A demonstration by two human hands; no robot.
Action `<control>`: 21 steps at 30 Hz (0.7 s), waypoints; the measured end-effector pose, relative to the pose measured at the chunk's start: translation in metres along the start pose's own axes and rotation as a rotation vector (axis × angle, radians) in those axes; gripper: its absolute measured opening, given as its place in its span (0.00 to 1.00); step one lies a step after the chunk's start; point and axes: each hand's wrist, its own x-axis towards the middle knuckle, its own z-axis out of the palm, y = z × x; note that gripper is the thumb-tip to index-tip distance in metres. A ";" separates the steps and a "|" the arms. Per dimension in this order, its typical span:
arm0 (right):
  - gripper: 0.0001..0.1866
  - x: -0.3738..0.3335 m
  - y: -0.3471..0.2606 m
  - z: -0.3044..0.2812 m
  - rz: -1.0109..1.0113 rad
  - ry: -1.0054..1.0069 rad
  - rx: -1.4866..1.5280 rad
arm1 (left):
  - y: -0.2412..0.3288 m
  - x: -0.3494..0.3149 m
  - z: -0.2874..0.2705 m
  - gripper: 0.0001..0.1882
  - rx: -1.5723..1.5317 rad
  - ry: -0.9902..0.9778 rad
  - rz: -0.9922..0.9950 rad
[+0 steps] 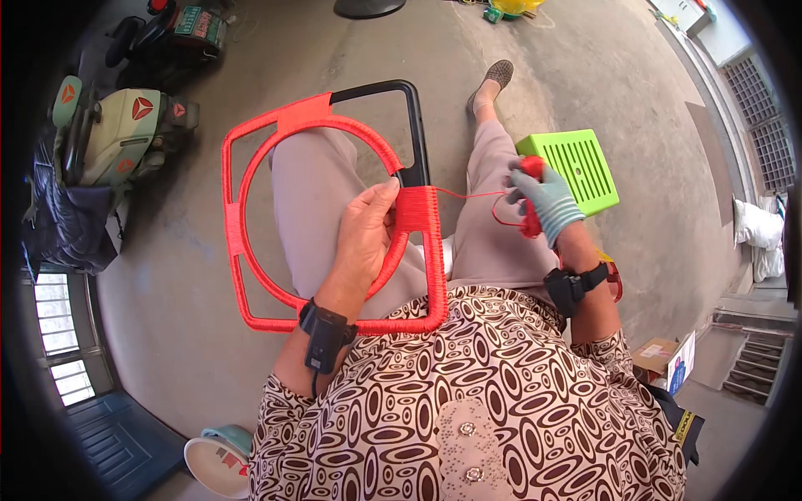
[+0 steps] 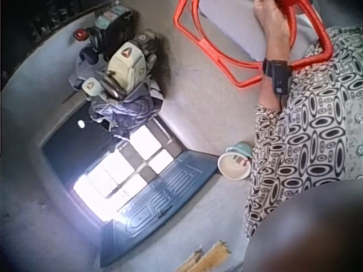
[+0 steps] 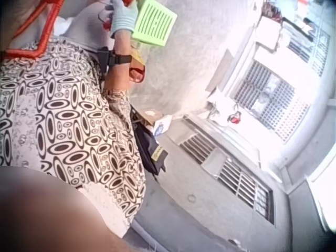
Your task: The person is manually weaving red plastic cord around a black chair frame.
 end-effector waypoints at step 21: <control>0.08 -0.048 -0.063 0.074 -1.189 0.077 -0.572 | 0.001 -0.026 0.009 0.12 0.260 0.022 0.223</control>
